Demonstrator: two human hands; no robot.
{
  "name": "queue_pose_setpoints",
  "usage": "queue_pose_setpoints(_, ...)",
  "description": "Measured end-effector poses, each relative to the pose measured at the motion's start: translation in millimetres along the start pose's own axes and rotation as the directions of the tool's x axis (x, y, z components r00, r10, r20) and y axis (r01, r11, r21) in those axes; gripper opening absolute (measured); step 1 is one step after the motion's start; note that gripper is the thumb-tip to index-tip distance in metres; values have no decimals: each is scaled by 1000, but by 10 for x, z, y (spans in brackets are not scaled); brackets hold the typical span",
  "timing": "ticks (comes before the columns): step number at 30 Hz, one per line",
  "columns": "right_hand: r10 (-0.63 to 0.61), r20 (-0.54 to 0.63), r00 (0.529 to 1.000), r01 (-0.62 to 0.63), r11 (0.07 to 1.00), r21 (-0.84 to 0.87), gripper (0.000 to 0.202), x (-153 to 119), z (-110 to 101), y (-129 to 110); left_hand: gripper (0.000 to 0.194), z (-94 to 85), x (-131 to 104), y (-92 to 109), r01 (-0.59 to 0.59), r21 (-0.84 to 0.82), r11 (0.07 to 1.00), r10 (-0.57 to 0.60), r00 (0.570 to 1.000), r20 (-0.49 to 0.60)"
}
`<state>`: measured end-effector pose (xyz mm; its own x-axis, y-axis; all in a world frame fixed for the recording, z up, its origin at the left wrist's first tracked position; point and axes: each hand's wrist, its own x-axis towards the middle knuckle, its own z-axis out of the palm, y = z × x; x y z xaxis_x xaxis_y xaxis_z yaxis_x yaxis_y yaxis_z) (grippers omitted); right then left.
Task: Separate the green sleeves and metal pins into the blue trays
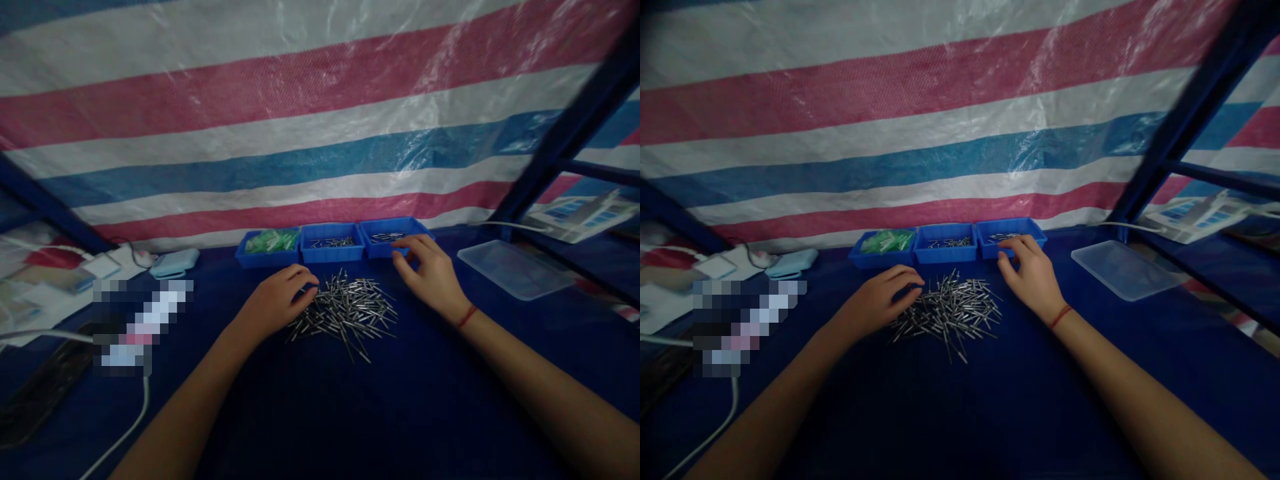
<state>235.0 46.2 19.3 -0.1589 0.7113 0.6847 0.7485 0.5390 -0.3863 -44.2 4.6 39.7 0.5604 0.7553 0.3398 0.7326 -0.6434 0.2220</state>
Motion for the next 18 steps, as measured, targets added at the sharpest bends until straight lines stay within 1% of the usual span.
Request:
queue_pose_setpoints(3, -83, 101, 991, 75, 994, 75, 20, -20, 6, -139, 18, 20, -1, -4, 15, 8, 1000, -15, 1000, 26)
queue_pose_setpoints(6, -184, 230, 956, 161, 980, 116, 23, -45, 18, -227, 17, 59, -6, -27, 17, 18, 1000, -18, 998, 61)
queue_pose_setpoints(8, -226, 286, 931, 199, 972, 121, 23, -65, 26, -256, 17, 85, -15, -53, 12, 22, 1000, -14, 997, 78)
queue_pose_setpoints(13, -273, 342, 899, 236, 961, 145, 23, -93, 45, -289, 17, 133, -33, -109, -3, 21, 1000, 0, 991, 134)
queue_pose_setpoints(18, -295, 362, 884, 254, 954, 158, 23, -104, 35, -317, 13, 157, -29, -127, 10, 4, 1000, -11, 987, 158)
